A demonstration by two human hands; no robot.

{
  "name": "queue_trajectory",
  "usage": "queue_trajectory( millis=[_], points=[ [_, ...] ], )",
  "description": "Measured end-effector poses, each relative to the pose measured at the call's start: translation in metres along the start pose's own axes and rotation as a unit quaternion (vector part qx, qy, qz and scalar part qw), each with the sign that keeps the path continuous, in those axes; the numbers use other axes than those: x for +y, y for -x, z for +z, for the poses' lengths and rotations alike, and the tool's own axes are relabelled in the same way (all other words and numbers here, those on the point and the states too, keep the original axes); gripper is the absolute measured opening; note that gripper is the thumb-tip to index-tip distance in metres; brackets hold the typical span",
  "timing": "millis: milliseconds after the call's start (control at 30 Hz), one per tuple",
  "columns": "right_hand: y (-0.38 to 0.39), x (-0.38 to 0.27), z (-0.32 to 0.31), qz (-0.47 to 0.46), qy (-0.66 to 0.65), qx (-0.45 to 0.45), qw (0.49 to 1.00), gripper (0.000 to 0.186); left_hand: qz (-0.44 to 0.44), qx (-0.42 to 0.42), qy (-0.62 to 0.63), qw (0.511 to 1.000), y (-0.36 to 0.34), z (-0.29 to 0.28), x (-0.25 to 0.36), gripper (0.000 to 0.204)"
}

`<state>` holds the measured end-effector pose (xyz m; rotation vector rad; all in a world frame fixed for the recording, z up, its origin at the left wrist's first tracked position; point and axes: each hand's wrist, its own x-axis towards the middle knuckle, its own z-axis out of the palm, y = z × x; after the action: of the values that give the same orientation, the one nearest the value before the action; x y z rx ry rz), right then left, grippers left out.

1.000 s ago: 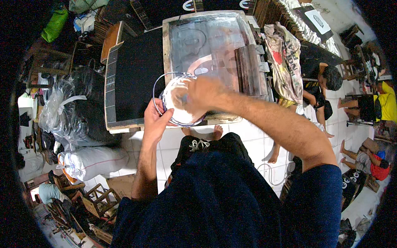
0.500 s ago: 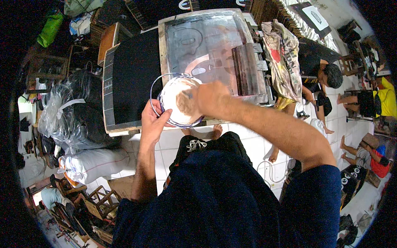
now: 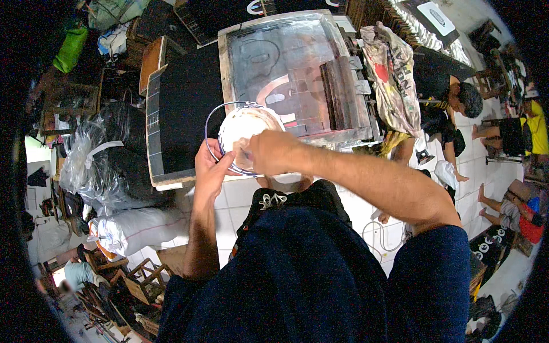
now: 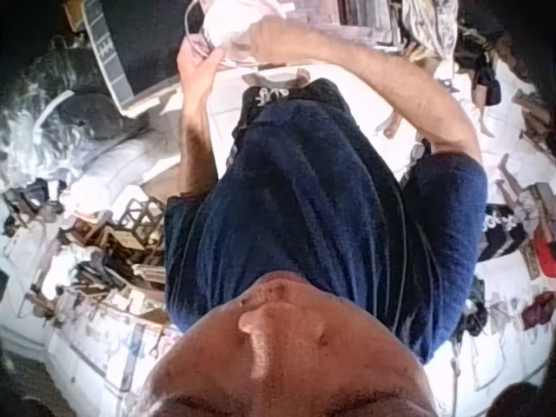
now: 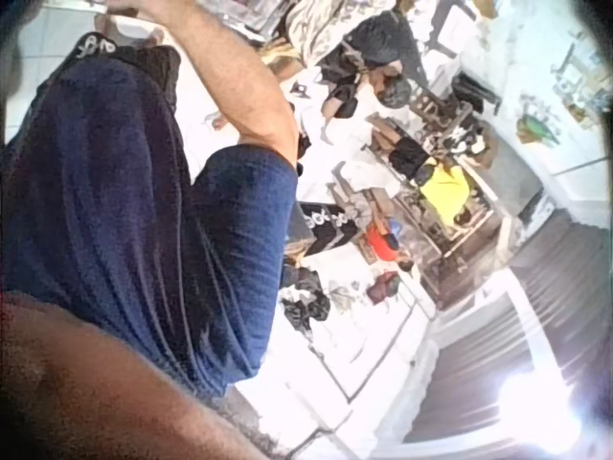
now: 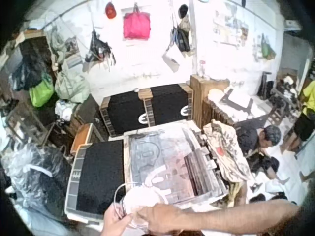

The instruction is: The person stirs white ink in a container, then uses a squeegee to pull ink across a screen-printing frame onto a black skateboard deck. The person repeatedly lifts the frame to reveal the printed design and repositions the deck for subsequent prints.

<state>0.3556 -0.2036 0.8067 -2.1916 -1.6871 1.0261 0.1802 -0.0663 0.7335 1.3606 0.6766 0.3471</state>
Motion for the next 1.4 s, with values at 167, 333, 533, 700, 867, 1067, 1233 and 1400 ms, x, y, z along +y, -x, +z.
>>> queue_trajectory(
  millis=[167,333,533,700,867,1067,1233,1400],
  points=[
    [-0.001,0.014,-0.007,0.052,0.189,0.059,0.979,0.036,-0.01,0.007,-0.005,1.0,0.001,-0.001,-0.001,0.024],
    [-0.001,0.008,-0.001,0.048,0.085,0.002,0.995,0.038,-0.004,0.0,-0.048,0.999,0.0,-0.001,-0.001,0.025],
    [0.005,0.009,-0.008,0.097,0.235,0.052,0.966,0.037,-0.014,0.002,-0.024,1.0,0.001,0.0,0.0,0.026],
    [0.006,0.002,-0.011,0.006,0.125,0.01,0.992,0.03,-0.012,-0.015,-0.039,0.999,0.001,0.003,0.003,0.027],
    [-0.001,0.019,-0.007,0.051,0.24,0.044,0.968,0.033,-0.021,0.007,-0.028,0.999,-0.001,0.004,0.006,0.024],
    [-0.002,0.012,0.0,-0.015,0.172,0.045,0.984,0.027,-0.018,0.008,-0.02,1.0,-0.002,0.006,0.009,0.024],
    [-0.006,0.028,-0.003,0.053,0.244,0.138,0.959,0.031,-0.025,-0.007,-0.022,0.999,-0.002,0.008,0.007,0.027],
    [-0.001,0.021,0.005,0.066,0.106,0.023,0.992,0.038,-0.007,-0.033,-0.023,0.999,-0.004,0.007,0.003,0.027]
  ],
)
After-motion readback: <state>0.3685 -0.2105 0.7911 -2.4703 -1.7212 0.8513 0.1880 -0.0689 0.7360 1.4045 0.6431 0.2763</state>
